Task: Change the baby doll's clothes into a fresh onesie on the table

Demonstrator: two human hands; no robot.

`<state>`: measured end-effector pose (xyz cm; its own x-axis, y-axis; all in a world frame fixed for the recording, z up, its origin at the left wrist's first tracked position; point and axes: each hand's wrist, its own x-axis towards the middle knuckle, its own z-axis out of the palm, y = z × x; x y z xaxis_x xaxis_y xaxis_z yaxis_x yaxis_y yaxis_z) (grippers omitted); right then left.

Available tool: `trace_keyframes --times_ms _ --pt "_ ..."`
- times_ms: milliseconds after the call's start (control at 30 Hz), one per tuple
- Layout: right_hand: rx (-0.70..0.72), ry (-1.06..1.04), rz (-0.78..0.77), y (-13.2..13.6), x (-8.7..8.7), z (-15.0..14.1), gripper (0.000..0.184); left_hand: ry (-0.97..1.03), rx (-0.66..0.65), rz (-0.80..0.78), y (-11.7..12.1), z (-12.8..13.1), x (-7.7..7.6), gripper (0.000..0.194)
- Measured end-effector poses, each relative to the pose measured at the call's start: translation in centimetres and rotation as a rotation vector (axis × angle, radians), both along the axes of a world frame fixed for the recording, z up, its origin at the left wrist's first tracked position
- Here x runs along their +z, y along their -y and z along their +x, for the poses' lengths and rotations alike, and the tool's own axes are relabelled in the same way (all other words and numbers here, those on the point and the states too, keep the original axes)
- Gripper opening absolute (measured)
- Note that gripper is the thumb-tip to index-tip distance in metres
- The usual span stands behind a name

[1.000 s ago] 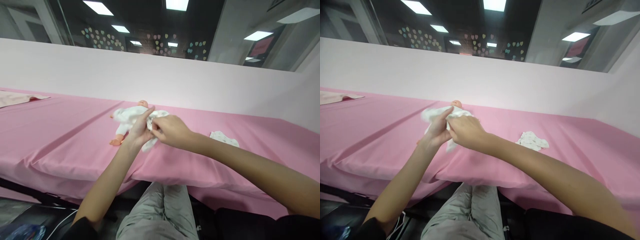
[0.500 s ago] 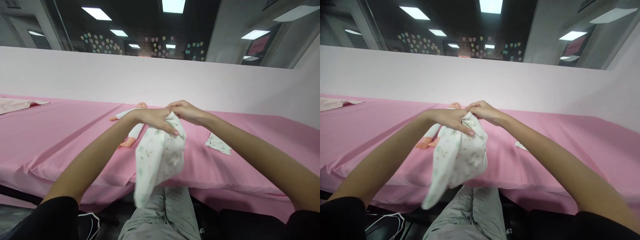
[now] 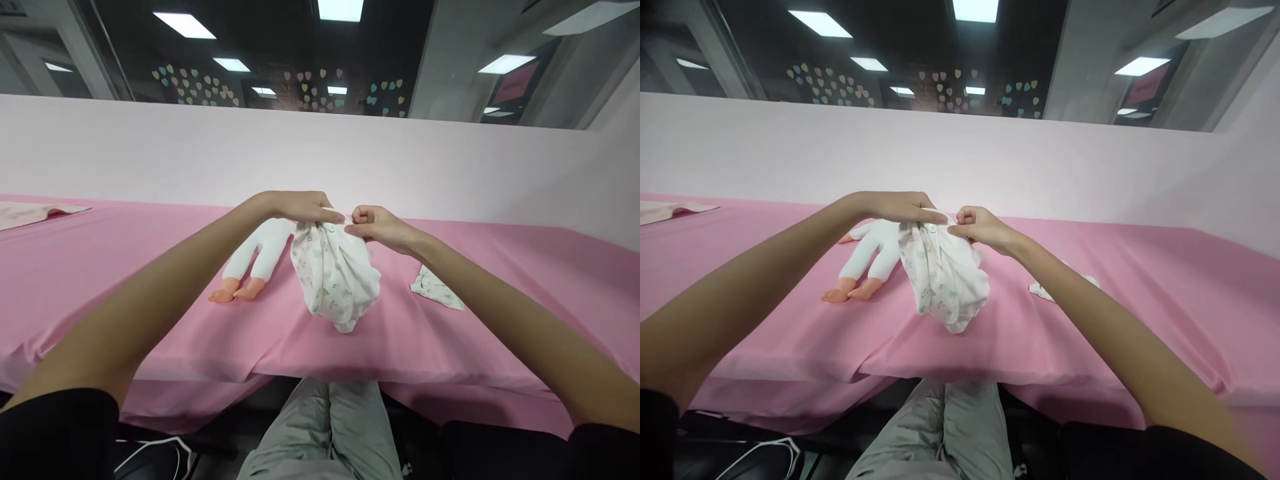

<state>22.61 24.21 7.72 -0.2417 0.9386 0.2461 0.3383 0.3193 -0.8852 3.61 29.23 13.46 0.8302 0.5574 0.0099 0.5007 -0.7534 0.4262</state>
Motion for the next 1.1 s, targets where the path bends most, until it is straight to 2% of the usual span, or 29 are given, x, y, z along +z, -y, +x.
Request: trace_keyframes --times_ms 133,267,333,467,533,600,667,767,867,933,1033,1100 --pt "-0.284 0.437 0.328 0.1 1.1 -1.0 0.011 -0.097 0.100 0.405 -0.9 -0.2 0.0 0.042" --pt "-0.389 0.698 0.499 0.7 2.7 -0.7 0.006 -0.066 0.095 0.510 -2.4 -1.5 0.7 0.034" --pt "-0.408 0.767 0.501 1.0 3.6 0.1 0.010 -0.051 0.144 0.563 -2.9 -2.4 1.2 0.033" --pt "-0.402 0.837 0.459 1.5 5.1 1.8 0.011 -0.157 0.331 0.796 -3.1 -3.7 1.4 0.034" --pt "-0.397 0.783 0.418 1.8 5.6 2.5 0.009 -0.203 0.364 0.867 -3.1 -4.1 0.9 0.036" --pt "-0.367 0.633 0.324 2.2 5.9 3.2 0.008 -0.215 0.366 0.888 -3.3 -4.5 0.3 0.036" --pt "-0.320 0.433 0.208 2.7 5.9 4.2 0.012 -0.190 0.353 0.849 -4.0 -5.1 -0.3 0.031" --pt "-0.320 0.188 0.082 3.4 5.7 6.0 0.022 -0.066 0.279 0.625 -5.0 -6.4 -0.3 0.024" --pt "-0.394 0.046 -0.006 4.2 6.1 7.7 0.024 0.134 0.237 0.344 -4.9 -7.6 0.7 0.031" --pt "-0.441 -0.020 -0.028 4.8 6.7 8.9 0.019 0.208 0.243 0.220 -4.2 -8.0 1.6 0.034" --pt "-0.505 -0.082 -0.016 5.0 6.6 10.8 0.017 0.159 0.252 0.125 -3.3 -7.7 1.8 0.030" --pt "-0.500 -0.094 -0.036 4.5 4.8 12.2 0.019 0.100 0.248 0.075 -3.4 -7.2 0.5 0.027"
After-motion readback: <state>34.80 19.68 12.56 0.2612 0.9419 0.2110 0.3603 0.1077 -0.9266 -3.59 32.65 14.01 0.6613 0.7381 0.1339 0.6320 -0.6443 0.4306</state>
